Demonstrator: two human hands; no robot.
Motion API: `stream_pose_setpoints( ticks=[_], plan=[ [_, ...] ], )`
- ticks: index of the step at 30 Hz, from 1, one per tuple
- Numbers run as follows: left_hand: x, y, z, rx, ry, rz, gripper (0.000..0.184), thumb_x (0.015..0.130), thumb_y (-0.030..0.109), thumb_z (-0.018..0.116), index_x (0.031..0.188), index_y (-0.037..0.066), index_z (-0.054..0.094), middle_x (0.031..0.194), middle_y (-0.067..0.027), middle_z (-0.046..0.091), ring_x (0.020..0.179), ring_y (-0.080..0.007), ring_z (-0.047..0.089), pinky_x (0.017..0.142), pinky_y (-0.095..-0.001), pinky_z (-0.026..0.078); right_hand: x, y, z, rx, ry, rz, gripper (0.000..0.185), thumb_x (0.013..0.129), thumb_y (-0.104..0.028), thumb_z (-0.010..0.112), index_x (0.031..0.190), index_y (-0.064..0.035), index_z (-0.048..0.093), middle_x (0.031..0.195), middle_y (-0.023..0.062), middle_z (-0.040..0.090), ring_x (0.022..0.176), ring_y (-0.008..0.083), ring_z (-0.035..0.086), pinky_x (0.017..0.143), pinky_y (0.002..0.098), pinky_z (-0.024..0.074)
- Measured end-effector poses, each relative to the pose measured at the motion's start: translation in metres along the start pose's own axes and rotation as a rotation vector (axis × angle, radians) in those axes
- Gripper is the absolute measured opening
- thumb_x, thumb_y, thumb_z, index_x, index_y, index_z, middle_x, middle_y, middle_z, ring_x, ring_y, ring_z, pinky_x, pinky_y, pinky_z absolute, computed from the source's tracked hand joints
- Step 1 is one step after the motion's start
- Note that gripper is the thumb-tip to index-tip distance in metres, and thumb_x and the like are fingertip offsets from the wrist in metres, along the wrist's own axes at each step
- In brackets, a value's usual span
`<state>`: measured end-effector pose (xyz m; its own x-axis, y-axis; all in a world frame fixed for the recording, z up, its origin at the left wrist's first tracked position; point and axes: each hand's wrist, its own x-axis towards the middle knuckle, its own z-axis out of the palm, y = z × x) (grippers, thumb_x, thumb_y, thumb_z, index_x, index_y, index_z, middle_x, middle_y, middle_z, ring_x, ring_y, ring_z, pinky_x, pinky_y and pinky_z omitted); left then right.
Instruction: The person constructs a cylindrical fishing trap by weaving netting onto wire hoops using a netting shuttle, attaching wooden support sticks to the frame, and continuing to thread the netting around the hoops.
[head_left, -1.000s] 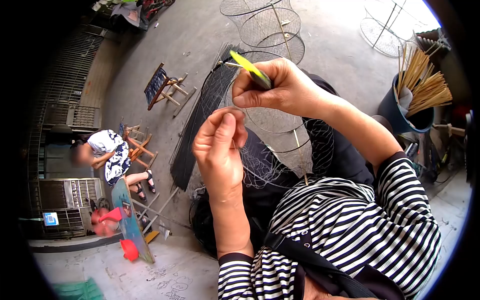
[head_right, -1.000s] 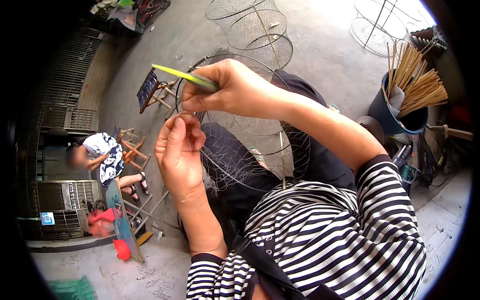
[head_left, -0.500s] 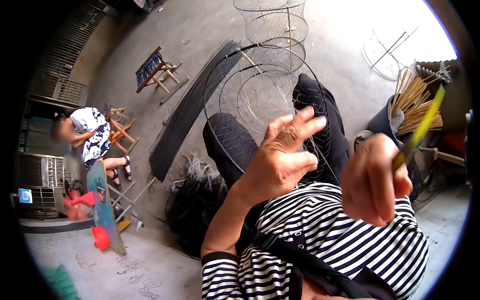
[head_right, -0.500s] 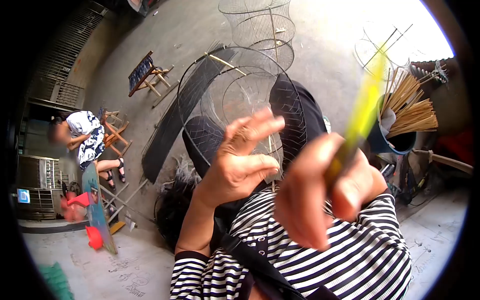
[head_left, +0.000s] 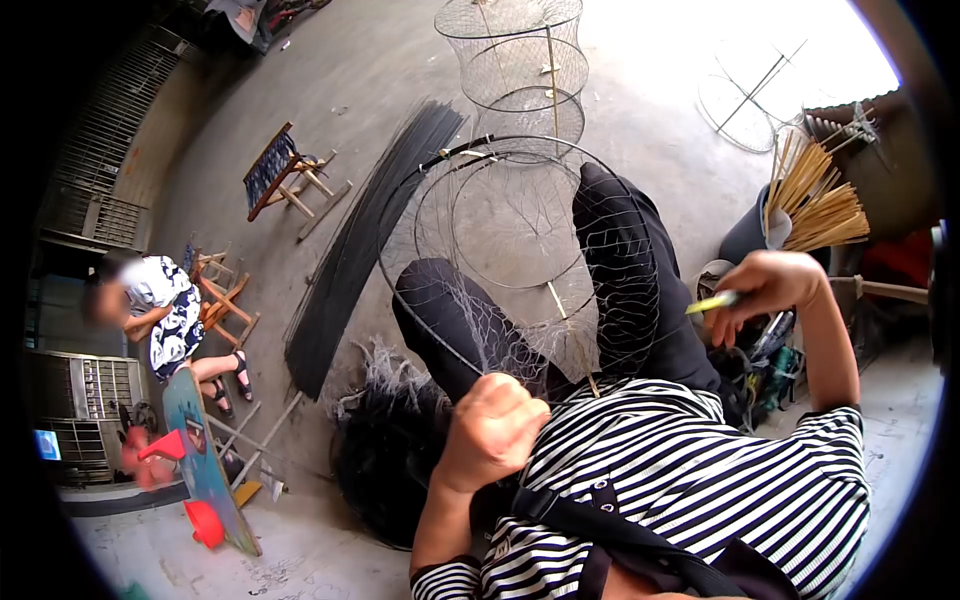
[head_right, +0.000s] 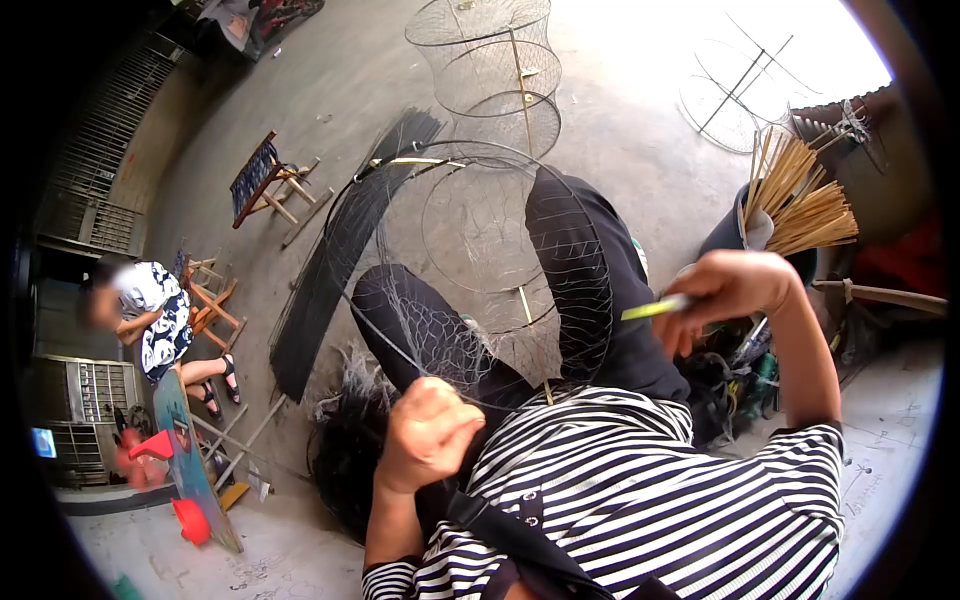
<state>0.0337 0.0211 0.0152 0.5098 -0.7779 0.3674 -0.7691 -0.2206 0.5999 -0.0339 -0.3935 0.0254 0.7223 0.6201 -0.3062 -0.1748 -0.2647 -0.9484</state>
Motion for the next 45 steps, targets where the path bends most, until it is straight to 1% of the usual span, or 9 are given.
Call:
stream_pose_setpoints(
  ticks=[3,6,9,11,13,15,23,33,45],
  plan=[
    [0.005,0.006,0.017,0.13,-0.045,0.117,0.008,0.07,0.002,0.069,0.075,0.006,0.065,0.077,-0.0058,0.055,0.086,-0.0267,0.059,0.085,-0.0401,0.052,0.018,0.012,-0.013,0.279,0.412,-0.39,0.028,0.095,-0.009,0.064,0.117,0.0076,0.062,0.104,0.0186,0.075,0.089,0.027,0.075,0.085,0.0352,0.0583],
    [0.011,0.005,0.018,0.206,-0.047,0.173,0.007,0.069,0.006,0.068,0.07,0.005,0.062,0.077,-0.0068,0.054,0.089,-0.0261,0.058,0.091,-0.0414,0.052,0.074,0.001,-0.009,0.744,0.695,-0.668,0.023,0.088,-0.005,0.063,0.108,-0.0009,0.053,0.081,0.0084,0.066,0.073,0.0195,0.063,0.057,0.0319,0.0478],
    [0.01,0.0,0.017,0.215,-0.093,0.167,0.007,0.07,0.006,0.067,0.069,0.006,0.061,0.075,-0.0064,0.052,0.086,-0.0252,0.058,0.092,-0.0415,0.052,0.104,-0.023,-0.023,0.797,0.329,-0.75,0.022,0.093,-0.019,0.06,0.105,-0.0025,0.052,0.066,0.0004,0.048,0.05,0.009,0.042,0.047,0.0237,0.0335],
    [0.007,-0.002,0.022,0.237,-0.076,0.163,0.008,0.072,0.008,0.067,0.067,0.007,0.06,0.074,-0.0055,0.051,0.084,-0.0233,0.058,0.094,-0.0416,0.051,0.117,-0.047,-0.019,0.39,0.585,-0.501,0.043,0.106,-0.04,0.045,0.11,0.001,0.057,0.069,0.001,0.05,0.051,0.0097,0.043,0.048,0.0247,0.0335],
    [0.008,-0.002,0.022,0.253,-0.066,0.138,0.008,0.072,0.008,0.067,0.067,0.007,0.06,0.074,-0.0051,0.051,0.084,-0.0225,0.058,0.095,-0.0414,0.051,0.139,-0.06,-0.008,-0.233,0.887,-0.352,0.038,0.105,-0.035,0.051,0.116,-0.0006,0.061,0.074,0.0044,0.054,0.06,0.0147,0.052,0.055,0.028,0.0415],
    [0.009,-0.004,0.025,0.243,-0.069,0.133,0.006,0.073,0.008,0.067,0.069,0.007,0.062,0.076,-0.0048,0.053,0.085,-0.022,0.058,0.096,-0.0406,0.05,0.158,-0.064,-0.014,-0.828,0.944,-0.549,0.019,0.102,-0.016,0.056,0.118,-0.0082,0.064,0.084,0.0061,0.065,0.065,0.0201,0.06,0.06,0.031,0.0504],
    [0.014,-0.006,0.032,0.236,-0.075,0.165,0.006,0.071,0.008,0.068,0.07,0.006,0.063,0.076,-0.0052,0.055,0.087,-0.0226,0.059,0.097,-0.04,0.049,0.178,-0.091,-0.03,-1.509,1.0,-0.557,0.022,0.093,-0.014,0.067,0.115,-0.0151,0.07,0.092,0.0041,0.058,0.079,0.0216,0.06,0.067,0.0355,0.0505],
    [0.013,-0.005,0.032,0.227,-0.049,0.165,0.006,0.071,0.008,0.069,0.069,0.005,0.064,0.076,-0.0053,0.054,0.087,-0.0227,0.059,0.096,-0.04,0.05,0.211,-0.073,-0.03,-0.867,1.017,-0.652,0.019,0.084,-0.015,0.077,0.103,-0.0123,0.076,0.091,0.0036,0.064,0.08,0.0237,0.065,0.07,0.0355,0.0533],
    [0.016,-0.004,0.031,0.204,-0.053,0.186,0.007,0.071,0.009,0.069,0.071,0.004,0.064,0.077,-0.0061,0.056,0.088,-0.0234,0.06,0.096,-0.0404,0.05,0.207,-0.065,-0.019,-0.748,1.114,-0.585,0.018,0.085,-0.012,0.077,0.103,-0.011,0.077,0.087,0.0056,0.065,0.074,0.0241,0.065,0.067,0.0355,0.0529]
  ],
)
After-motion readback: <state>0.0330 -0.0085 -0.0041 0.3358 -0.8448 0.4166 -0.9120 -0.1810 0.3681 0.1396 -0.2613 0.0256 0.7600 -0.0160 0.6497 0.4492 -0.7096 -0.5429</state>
